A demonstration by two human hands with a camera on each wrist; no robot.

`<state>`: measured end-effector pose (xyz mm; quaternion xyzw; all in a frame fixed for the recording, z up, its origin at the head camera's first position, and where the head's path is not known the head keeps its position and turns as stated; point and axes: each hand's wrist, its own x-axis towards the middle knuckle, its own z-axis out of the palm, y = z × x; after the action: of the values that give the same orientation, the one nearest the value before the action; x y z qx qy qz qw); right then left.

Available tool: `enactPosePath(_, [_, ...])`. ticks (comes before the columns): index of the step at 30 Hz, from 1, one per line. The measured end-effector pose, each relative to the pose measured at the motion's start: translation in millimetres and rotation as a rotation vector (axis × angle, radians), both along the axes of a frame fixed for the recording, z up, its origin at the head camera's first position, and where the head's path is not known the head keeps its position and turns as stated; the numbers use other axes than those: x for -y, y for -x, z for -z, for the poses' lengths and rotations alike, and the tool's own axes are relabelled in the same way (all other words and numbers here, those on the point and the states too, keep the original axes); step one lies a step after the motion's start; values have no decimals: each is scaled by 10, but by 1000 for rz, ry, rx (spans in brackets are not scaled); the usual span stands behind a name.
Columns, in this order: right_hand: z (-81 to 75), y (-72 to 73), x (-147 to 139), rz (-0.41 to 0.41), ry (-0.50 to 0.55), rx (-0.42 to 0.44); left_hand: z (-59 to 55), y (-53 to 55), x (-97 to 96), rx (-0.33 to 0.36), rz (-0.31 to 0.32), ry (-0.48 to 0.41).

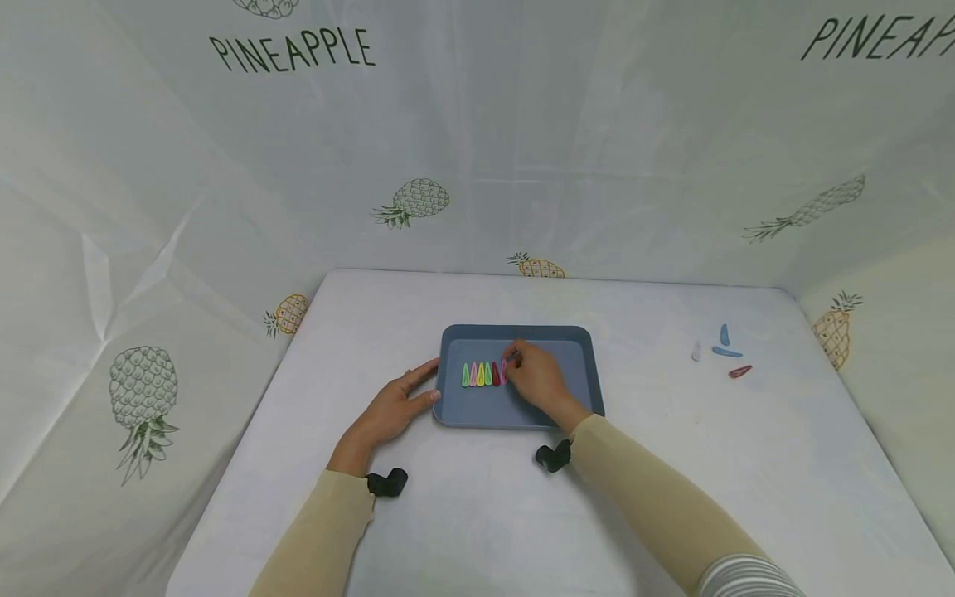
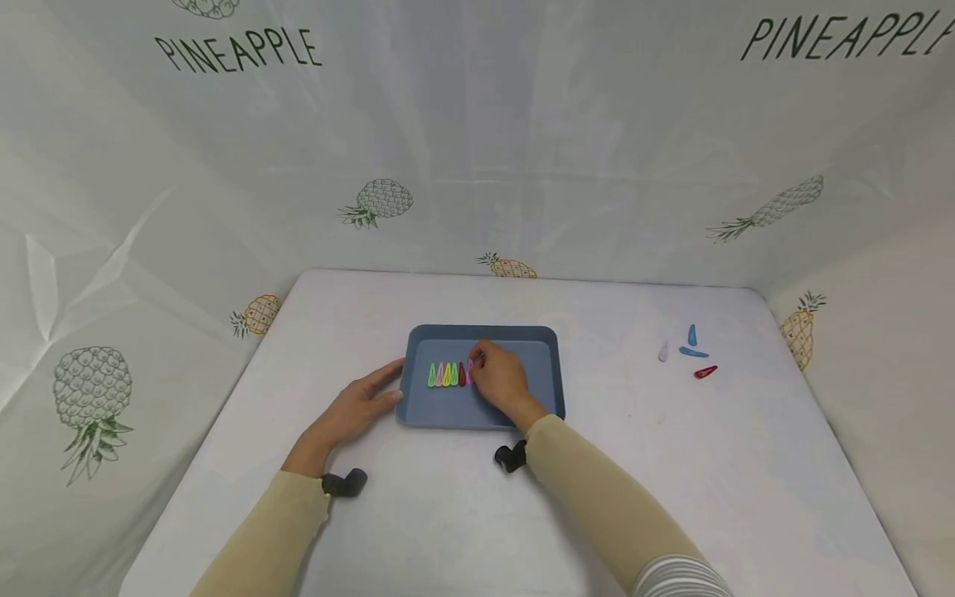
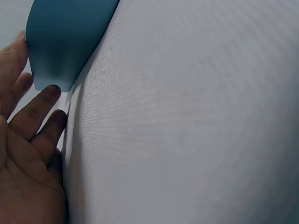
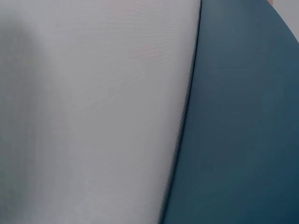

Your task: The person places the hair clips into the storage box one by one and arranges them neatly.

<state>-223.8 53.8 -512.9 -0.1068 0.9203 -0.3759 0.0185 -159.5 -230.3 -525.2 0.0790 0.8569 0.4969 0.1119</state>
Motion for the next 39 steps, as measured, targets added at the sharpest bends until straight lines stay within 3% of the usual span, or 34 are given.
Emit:
enactPosePath(12, [-21, -11, 40, -11, -55, 9, -3, 3, 13, 4, 0, 1])
enactPosePath(39, [-27, -25, 22, -17, -46, 34, 0, -7, 18, -7, 14, -4])
